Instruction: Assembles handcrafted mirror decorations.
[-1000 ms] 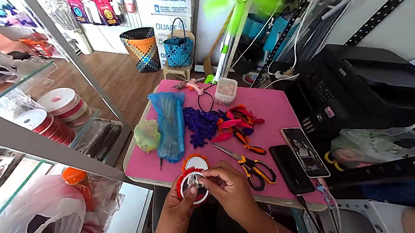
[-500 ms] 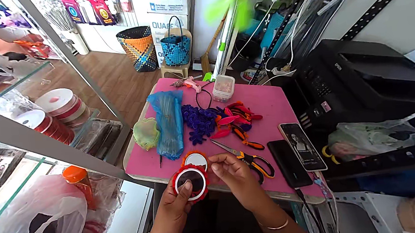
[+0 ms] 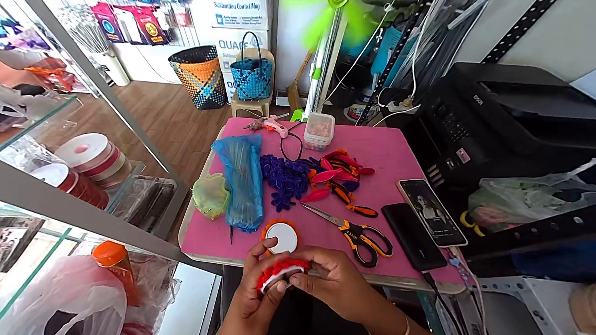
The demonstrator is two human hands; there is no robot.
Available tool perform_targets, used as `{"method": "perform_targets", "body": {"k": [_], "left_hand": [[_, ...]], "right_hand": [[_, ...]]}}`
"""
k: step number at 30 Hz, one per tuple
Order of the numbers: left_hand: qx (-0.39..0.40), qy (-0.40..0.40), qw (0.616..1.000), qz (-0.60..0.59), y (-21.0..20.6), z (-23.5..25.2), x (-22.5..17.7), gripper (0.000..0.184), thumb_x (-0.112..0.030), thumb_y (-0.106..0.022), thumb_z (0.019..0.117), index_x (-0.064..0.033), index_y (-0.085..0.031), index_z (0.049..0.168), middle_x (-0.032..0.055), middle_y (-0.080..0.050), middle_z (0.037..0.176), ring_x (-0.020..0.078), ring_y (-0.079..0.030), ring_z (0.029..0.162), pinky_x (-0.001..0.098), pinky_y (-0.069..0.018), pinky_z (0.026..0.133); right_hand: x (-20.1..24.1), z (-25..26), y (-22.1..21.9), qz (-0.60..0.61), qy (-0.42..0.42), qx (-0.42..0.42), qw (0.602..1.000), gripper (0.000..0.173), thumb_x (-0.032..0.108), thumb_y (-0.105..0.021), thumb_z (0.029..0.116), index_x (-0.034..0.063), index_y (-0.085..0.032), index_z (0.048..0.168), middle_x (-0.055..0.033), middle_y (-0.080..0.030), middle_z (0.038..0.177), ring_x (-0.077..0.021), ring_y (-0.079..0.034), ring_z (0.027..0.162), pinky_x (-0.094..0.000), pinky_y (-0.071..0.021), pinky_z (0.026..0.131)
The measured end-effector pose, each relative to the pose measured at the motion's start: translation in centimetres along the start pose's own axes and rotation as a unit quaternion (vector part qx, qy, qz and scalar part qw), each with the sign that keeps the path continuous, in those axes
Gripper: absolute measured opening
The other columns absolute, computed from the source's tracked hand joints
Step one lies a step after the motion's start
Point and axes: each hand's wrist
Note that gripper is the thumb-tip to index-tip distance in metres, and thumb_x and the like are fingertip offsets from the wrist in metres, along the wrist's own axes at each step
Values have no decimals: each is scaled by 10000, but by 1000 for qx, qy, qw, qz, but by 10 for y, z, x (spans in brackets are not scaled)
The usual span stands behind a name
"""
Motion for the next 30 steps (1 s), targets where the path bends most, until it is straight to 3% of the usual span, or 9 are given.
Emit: {"method": "perform_targets", "body": {"k": [3,6,10,12,14,17,21,24,30], "left_hand": [[25,-41,998,31,10,4,-3,588,-159,-672,992,-274,-456,1526,23,-359,1587,144,-538,1335,313,-530,1067],[33,43,995,-89,19,1,-13,791,-12,-697,928,-194,-306,1590,46,-374,1610,190,-647,1227,361,-584,996],[-4,209,928,-309,25,-6,-24,421,-65,-559,982,-86,-602,1401,95,-677,1308,190,-713,1073,366,-606,898],[-32,247,891,-381,22,-7,-24,361,-200,-605,1011,-46,-655,1334,156,-710,1218,232,-735,1021,403,-619,871],[-58,260,892,-364,16,-7,-24,389,-253,-698,969,-34,-669,1289,164,-726,1168,240,-749,984,401,-631,851],[-109,292,911,-268,3,-3,-27,312,-75,-768,882,-22,-670,1174,117,-759,1038,191,-759,880,351,-641,789],[-171,255,934,-181,-2,0,-22,262,18,-727,867,3,-668,1122,102,-762,979,167,-754,839,329,-641,764],[-217,204,949,-100,2,1,-19,263,37,-709,862,7,-666,1119,77,-762,976,150,-752,849,315,-642,779],[-237,187,952,-60,6,2,-16,251,36,-709,858,6,-671,1104,69,-763,951,137,-748,828,294,-639,763]], "right_hand": [[-7,-2,4,-145,203,-6,969,167,128,-653,999,77,-703,1150,-50,-724,1174,-124,-668,1165,-282,-557,1016],[-9,-3,14,-319,376,-22,869,155,82,-598,1026,96,-656,1169,-54,-681,1228,-185,-628,1232,-324,-515,1070],[-23,-7,24,-392,439,-7,808,225,90,-595,1026,93,-627,1248,-65,-616,1294,-200,-578,1289,-345,-472,1117],[-32,-8,24,-390,449,-9,804,252,89,-616,1013,91,-622,1265,-69,-579,1290,-201,-555,1306,-357,-468,1128],[-38,-8,23,-389,453,-9,802,262,89,-626,1007,89,-620,1270,-72,-571,1270,-202,-549,1307,-363,-464,1132],[-44,-8,22,-394,456,-3,798,257,88,-620,1010,91,-619,1267,-71,-577,1245,-203,-555,1296,-366,-463,1132],[-53,-10,24,-401,404,-42,821,305,139,-588,1040,184,-560,1340,-18,-506,1426,-197,-457,1413,-379,-410,1172],[-48,-11,28,-372,328,-136,858,324,161,-529,1035,240,-516,1349,36,-524,1442,-168,-486,1402,-373,-449,1145],[-25,-6,20,-109,135,-119,978,389,196,-624,985,195,-596,1374,-26,-592,1400,-173,-575,1297,-342,-537,1038]]}}
Point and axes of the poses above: each hand's wrist, its own z-axis towards the middle knuckle, its own y-axis out of the back of the hand, x = y × z
